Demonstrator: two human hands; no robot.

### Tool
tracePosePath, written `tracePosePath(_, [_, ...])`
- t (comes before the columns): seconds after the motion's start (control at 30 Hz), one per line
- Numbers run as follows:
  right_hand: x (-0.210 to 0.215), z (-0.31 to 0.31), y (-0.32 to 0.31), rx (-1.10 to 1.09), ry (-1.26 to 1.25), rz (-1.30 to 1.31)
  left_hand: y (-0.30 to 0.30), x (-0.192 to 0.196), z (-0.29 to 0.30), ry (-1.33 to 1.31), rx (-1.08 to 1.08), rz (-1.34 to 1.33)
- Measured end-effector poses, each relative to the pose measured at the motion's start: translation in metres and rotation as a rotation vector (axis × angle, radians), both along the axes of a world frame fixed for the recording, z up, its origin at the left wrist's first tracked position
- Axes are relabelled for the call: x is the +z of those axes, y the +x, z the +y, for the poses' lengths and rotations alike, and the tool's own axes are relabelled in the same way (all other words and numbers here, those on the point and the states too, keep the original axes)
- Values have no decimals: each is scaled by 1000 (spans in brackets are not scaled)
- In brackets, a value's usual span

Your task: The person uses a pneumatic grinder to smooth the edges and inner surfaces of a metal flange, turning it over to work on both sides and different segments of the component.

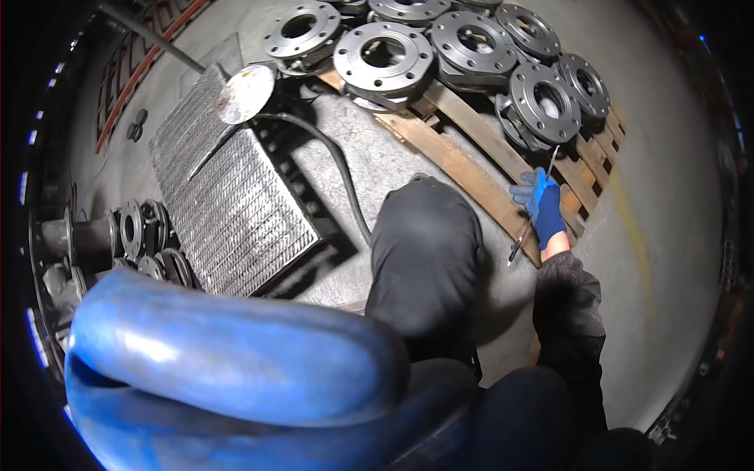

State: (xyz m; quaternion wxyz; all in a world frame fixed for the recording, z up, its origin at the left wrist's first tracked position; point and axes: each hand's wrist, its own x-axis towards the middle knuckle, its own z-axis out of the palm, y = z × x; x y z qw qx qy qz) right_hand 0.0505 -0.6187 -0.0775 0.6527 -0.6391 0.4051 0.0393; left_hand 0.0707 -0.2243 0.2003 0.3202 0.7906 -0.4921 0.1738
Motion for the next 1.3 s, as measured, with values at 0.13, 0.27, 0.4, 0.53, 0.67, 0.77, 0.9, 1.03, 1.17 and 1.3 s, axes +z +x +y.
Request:
tracePosePath(0.13, [23, 52, 12, 197, -114, -12, -40, 12, 47, 72, 87, -44])
tracePosePath(0.27, [64, 74, 88, 374, -185, -257, -78, 20, 83, 94, 181, -75])
tracePosePath(0.4, [117, 143, 160, 878, -473, -378, -93, 0, 126, 112, 299, -16])
tracePosePath(0.53, [131, 220, 191, 1303, -1018, -749, -85, -26, 155, 57, 427, 73])
tracePosePath(0.67, [113, 326, 183, 1488, -956, -673, -23, -116, 210, -109, 819, 433])
tracePosePath(0.77, [88, 371, 165, 1586, -796, -734, 59, -209, 277, 78, 1210, 456])
tracePosePath(0.9, [133, 382, 126, 1672, -916, -798, 137, -247, 303, 374, 1306, 491])
tracePosePath(1.03, [130, 368, 128, 1505, -744, -806, 165, -273, 294, 692, 1326, 470])
tracePosePath(1.17, [140, 387, 149, 1425, -858, -690, 152, -271, 283, 882, 1134, 607])
tracePosePath(1.3, [130, 399, 158, 1309, -977, -905, 94, -244, 273, 695, 939, 351])
